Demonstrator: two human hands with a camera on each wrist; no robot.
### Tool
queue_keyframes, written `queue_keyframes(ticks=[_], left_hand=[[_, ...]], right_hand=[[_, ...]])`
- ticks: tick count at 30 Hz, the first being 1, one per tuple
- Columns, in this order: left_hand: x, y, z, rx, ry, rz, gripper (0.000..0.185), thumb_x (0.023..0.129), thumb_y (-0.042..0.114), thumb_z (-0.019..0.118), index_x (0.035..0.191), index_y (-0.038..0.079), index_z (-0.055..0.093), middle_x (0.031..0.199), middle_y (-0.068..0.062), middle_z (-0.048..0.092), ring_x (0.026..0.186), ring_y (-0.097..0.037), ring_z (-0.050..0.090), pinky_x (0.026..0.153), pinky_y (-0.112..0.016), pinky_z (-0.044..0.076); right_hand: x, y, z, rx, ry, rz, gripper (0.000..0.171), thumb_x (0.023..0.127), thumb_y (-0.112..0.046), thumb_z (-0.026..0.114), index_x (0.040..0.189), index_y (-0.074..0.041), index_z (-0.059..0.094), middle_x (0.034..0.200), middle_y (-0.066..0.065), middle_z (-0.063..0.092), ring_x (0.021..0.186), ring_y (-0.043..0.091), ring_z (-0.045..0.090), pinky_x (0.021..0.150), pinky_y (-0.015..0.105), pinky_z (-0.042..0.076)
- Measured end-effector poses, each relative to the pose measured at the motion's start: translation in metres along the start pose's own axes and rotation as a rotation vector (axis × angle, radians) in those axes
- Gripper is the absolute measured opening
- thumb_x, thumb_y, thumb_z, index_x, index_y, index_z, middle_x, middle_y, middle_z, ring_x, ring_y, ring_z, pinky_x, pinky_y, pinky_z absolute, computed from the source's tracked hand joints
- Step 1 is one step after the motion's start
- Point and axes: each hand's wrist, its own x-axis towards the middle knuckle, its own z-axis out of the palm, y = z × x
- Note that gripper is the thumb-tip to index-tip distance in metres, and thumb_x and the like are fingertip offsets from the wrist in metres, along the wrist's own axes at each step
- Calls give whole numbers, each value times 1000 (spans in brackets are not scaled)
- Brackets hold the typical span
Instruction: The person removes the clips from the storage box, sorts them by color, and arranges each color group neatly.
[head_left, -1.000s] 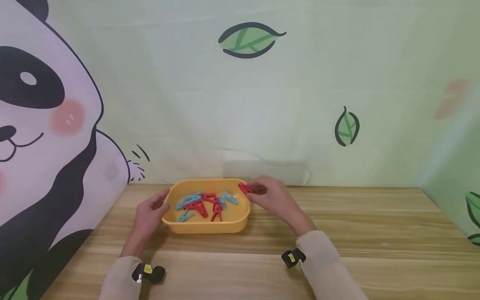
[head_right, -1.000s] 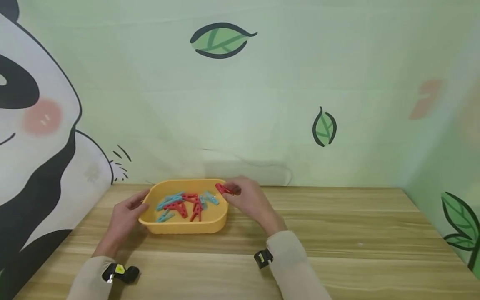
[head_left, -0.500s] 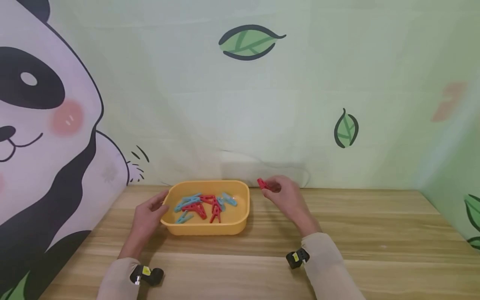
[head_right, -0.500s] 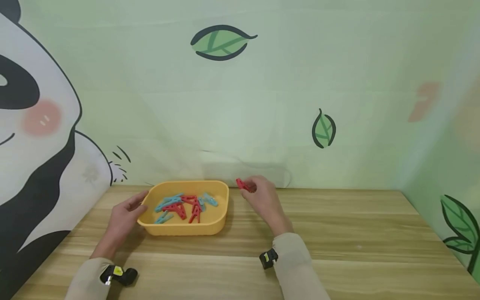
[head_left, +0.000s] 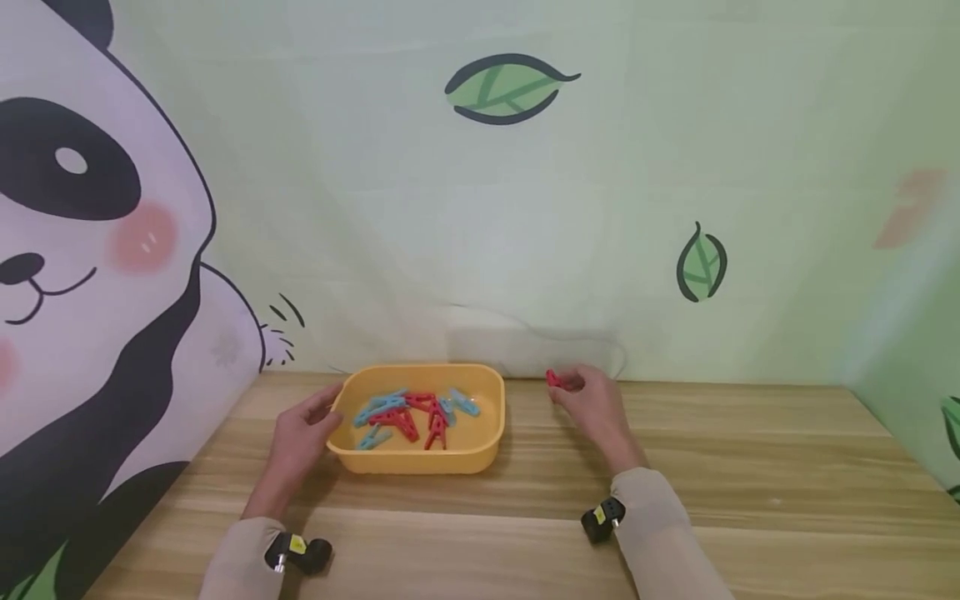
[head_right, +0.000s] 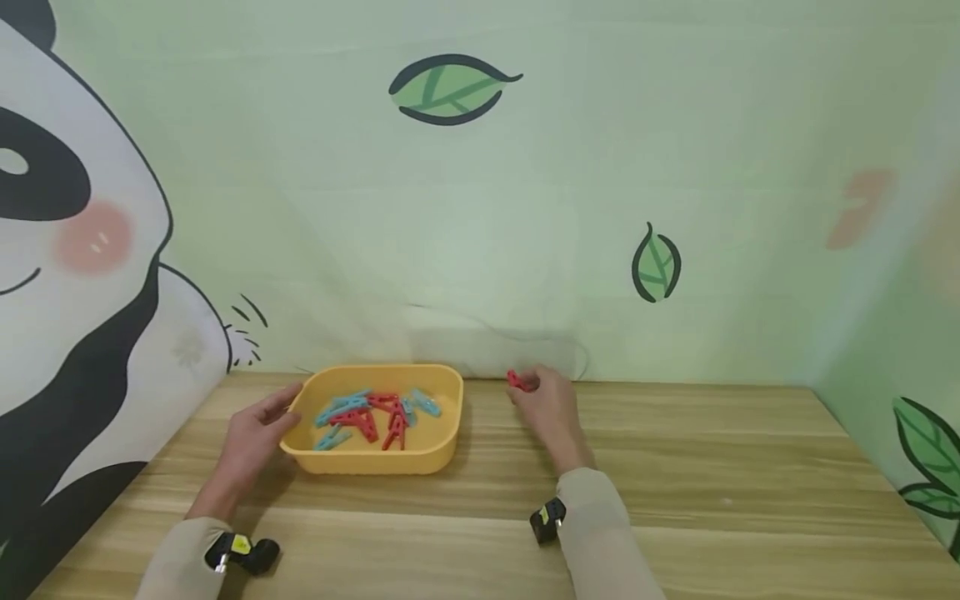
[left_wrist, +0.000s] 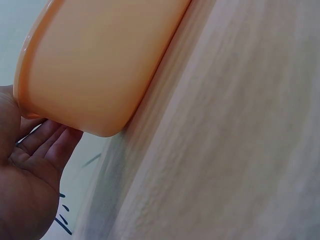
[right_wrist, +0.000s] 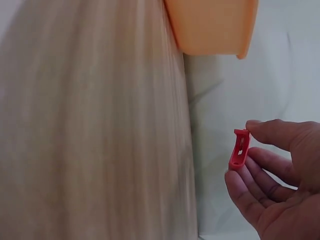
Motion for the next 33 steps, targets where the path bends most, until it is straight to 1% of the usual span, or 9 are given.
queue_keyframes(ticks=[5,9,12,16,21,22,26,29,33], left_hand=[[-1,1,1,-5,-3,5,51,105,6,60,155,0,51,156,-21,52,139,-38,55,95,-18,54],[-1,3,0,10,-9,-5,52,106,8,59,156,1,50,158,-19,50,141,-36,54,101,-23,52],[-1,4,0,15,-15,-11,52,106,8,59,157,2,49,159,-18,50,141,-36,54,103,-26,52],[-1,4,1,11,-22,-12,52,106,9,58,157,2,49,159,-18,50,141,-36,54,102,-24,52],[-3,4,1,-3,-16,-5,51,106,7,59,156,1,51,158,-19,50,140,-37,54,98,-21,54],[-3,4,1,-1,-17,-8,51,106,7,59,156,2,50,159,-18,50,141,-37,54,99,-22,53],[-3,4,-1,17,-21,-29,52,107,10,59,158,4,49,162,-15,48,144,-35,51,107,-33,49],[-2,4,-2,24,-27,-32,53,107,11,58,159,5,48,162,-15,47,144,-35,50,109,-36,48],[-2,4,-2,20,-31,-23,53,107,10,58,158,4,49,161,-16,48,143,-36,52,106,-32,51]], right_hand=[[1,7,-2,-23,-5,56,17,93,-8,78,104,5,75,97,15,76,93,32,70,84,44,56],[0,9,-3,-41,-45,85,17,89,-5,79,100,7,75,93,15,76,91,32,70,83,44,56],[-1,10,-4,-57,-76,126,19,87,-6,81,99,7,75,95,17,75,92,33,68,84,45,57],[-1,14,-6,-95,-99,169,23,86,-9,83,99,8,73,99,19,73,95,36,66,87,50,57],[-1,15,-8,-121,-114,167,28,84,-14,85,97,8,73,99,20,72,95,36,66,87,51,57],[-1,15,-8,-123,-123,171,29,84,-15,85,98,8,73,100,20,72,95,36,66,88,51,57],[0,14,-11,-143,-181,189,36,84,-17,87,104,8,71,105,20,72,98,35,65,90,50,56],[-1,14,-13,-156,-208,192,35,83,-16,88,104,7,72,103,18,72,96,33,64,87,46,56],[-2,15,-12,-159,-206,166,25,81,-14,88,93,4,74,92,12,71,87,27,62,75,37,53]])
